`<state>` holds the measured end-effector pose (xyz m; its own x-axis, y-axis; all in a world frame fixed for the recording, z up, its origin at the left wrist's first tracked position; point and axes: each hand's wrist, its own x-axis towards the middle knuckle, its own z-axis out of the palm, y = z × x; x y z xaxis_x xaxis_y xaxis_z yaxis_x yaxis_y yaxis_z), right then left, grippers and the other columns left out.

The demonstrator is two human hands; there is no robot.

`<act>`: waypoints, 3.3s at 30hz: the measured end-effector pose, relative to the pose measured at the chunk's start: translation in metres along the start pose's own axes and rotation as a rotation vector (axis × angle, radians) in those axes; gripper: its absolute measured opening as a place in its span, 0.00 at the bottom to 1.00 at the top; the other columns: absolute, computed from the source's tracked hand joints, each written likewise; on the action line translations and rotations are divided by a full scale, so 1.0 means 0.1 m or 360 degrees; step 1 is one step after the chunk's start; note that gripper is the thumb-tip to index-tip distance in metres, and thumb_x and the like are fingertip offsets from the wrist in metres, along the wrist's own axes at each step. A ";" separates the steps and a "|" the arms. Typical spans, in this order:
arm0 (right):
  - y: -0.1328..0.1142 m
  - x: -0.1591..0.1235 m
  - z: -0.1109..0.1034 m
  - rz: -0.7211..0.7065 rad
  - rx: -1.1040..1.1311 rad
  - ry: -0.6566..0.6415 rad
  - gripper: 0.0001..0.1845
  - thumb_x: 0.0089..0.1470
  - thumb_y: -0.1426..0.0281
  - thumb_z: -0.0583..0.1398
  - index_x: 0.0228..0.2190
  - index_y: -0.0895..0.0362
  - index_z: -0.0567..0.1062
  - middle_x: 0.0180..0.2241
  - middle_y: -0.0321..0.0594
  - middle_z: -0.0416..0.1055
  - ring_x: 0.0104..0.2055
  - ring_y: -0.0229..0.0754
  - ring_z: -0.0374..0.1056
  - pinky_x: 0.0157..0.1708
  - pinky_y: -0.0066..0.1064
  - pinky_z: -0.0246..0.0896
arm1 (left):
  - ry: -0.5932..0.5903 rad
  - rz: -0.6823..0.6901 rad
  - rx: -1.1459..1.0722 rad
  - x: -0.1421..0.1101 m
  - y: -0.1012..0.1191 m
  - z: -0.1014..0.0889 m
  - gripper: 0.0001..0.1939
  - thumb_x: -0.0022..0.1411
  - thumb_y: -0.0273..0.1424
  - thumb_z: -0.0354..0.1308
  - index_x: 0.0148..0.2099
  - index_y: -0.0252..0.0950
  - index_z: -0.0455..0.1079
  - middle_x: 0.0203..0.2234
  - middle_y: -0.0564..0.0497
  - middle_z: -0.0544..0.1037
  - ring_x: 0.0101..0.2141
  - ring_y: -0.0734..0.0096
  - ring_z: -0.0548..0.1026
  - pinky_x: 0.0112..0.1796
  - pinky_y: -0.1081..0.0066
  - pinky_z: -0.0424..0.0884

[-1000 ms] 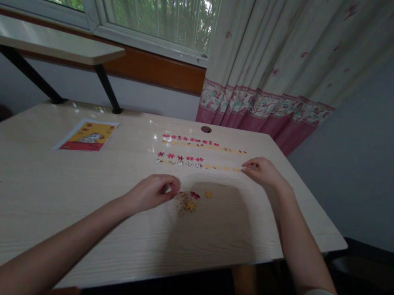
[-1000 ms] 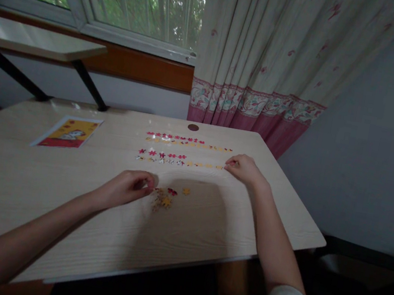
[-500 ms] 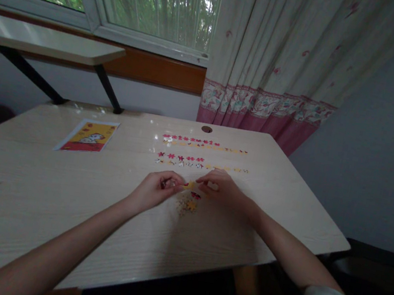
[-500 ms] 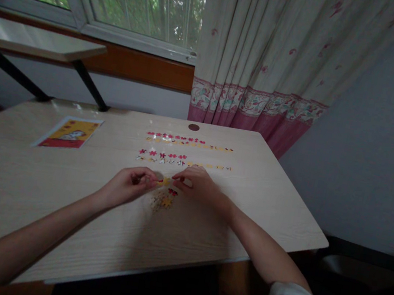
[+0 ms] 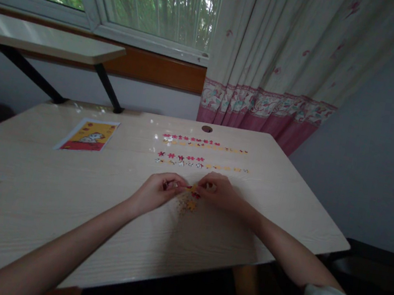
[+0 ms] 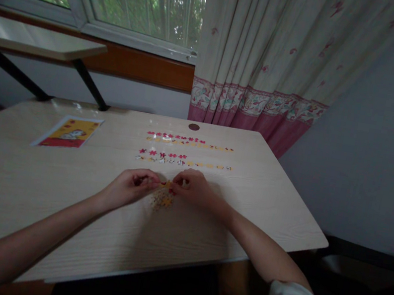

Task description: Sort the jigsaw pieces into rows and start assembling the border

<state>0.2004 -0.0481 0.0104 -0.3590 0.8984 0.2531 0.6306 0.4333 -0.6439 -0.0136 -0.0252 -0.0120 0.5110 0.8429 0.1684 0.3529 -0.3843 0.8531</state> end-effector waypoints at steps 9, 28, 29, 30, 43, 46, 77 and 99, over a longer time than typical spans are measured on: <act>0.08 0.03 0.04 0.0270 0.0482 -0.0047 0.07 0.48 0.70 0.58 0.22 0.60 0.73 0.20 0.32 0.66 0.22 0.30 0.56 0.23 0.24 0.49 | 0.0093 -0.0042 0.0060 0.00 0.00 -0.02 0.11 0.57 0.37 0.55 0.35 0.34 0.73 0.18 0.54 0.67 0.18 0.78 0.58 0.20 0.76 0.53; 0.00 0.00 0.06 -0.0273 0.0054 0.0026 0.06 0.52 0.68 0.58 0.32 0.55 0.75 0.27 0.36 0.71 0.30 0.34 0.64 0.34 0.27 0.58 | -0.0111 0.0113 0.0037 -0.01 0.12 -0.02 0.10 0.57 0.34 0.53 0.30 0.33 0.71 0.24 0.53 0.69 0.22 0.78 0.61 0.23 0.76 0.58; 0.01 0.00 0.06 -0.0326 0.0025 0.0031 0.05 0.52 0.68 0.59 0.31 0.55 0.75 0.27 0.36 0.72 0.31 0.34 0.64 0.35 0.28 0.58 | -0.0110 0.0105 0.0031 -0.01 0.12 -0.02 0.10 0.57 0.34 0.53 0.30 0.33 0.71 0.23 0.53 0.69 0.22 0.78 0.61 0.23 0.76 0.57; 0.01 0.00 0.06 -0.0380 0.0002 0.0042 0.05 0.52 0.67 0.59 0.30 0.55 0.75 0.27 0.36 0.72 0.31 0.35 0.65 0.36 0.28 0.58 | -0.0104 0.0098 0.0023 -0.01 0.13 -0.02 0.10 0.57 0.34 0.53 0.30 0.33 0.71 0.23 0.53 0.69 0.22 0.77 0.61 0.23 0.76 0.57; 0.11 0.04 -0.12 -0.0388 -0.0205 0.0724 0.10 0.54 0.64 0.56 0.28 0.54 0.75 0.27 0.39 0.71 0.32 0.39 0.65 0.36 0.33 0.57 | 0.0003 0.0284 0.0643 -0.01 0.03 -0.21 0.11 0.62 0.34 0.47 0.38 0.36 0.69 0.33 0.49 0.72 0.32 0.70 0.70 0.34 0.71 0.65; 0.12 0.03 -0.17 -0.0344 -0.0187 0.0909 0.11 0.54 0.62 0.57 0.28 0.54 0.75 0.26 0.40 0.71 0.30 0.39 0.64 0.34 0.34 0.58 | -0.0105 0.0338 0.0931 -0.04 0.00 -0.26 0.12 0.63 0.33 0.45 0.40 0.37 0.68 0.36 0.49 0.71 0.35 0.69 0.71 0.35 0.70 0.67; 1.73 -0.33 -1.39 0.0712 -0.0044 -0.0021 0.18 0.41 0.59 0.61 0.28 0.63 0.76 0.24 0.42 0.71 0.26 0.37 0.62 0.28 0.29 0.57 | -0.0273 0.0326 0.1266 -0.05 -0.01 -0.21 0.16 0.64 0.37 0.43 0.45 0.40 0.69 0.38 0.49 0.72 0.36 0.67 0.72 0.32 0.72 0.67; 1.16 -0.10 -1.05 0.0361 -0.0519 0.0277 0.13 0.50 0.63 0.56 0.28 0.60 0.76 0.23 0.39 0.70 0.24 0.35 0.61 0.25 0.26 0.53 | -0.0171 0.0226 0.1265 -0.03 0.04 -0.20 0.16 0.65 0.35 0.41 0.38 0.36 0.69 0.34 0.48 0.73 0.34 0.67 0.72 0.31 0.71 0.67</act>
<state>0.3493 0.0003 0.0092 -0.0823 0.9601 0.2674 0.8746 0.1982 -0.4424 -0.0295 -0.0213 0.0012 0.6510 0.7407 0.1658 0.7092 -0.6714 0.2151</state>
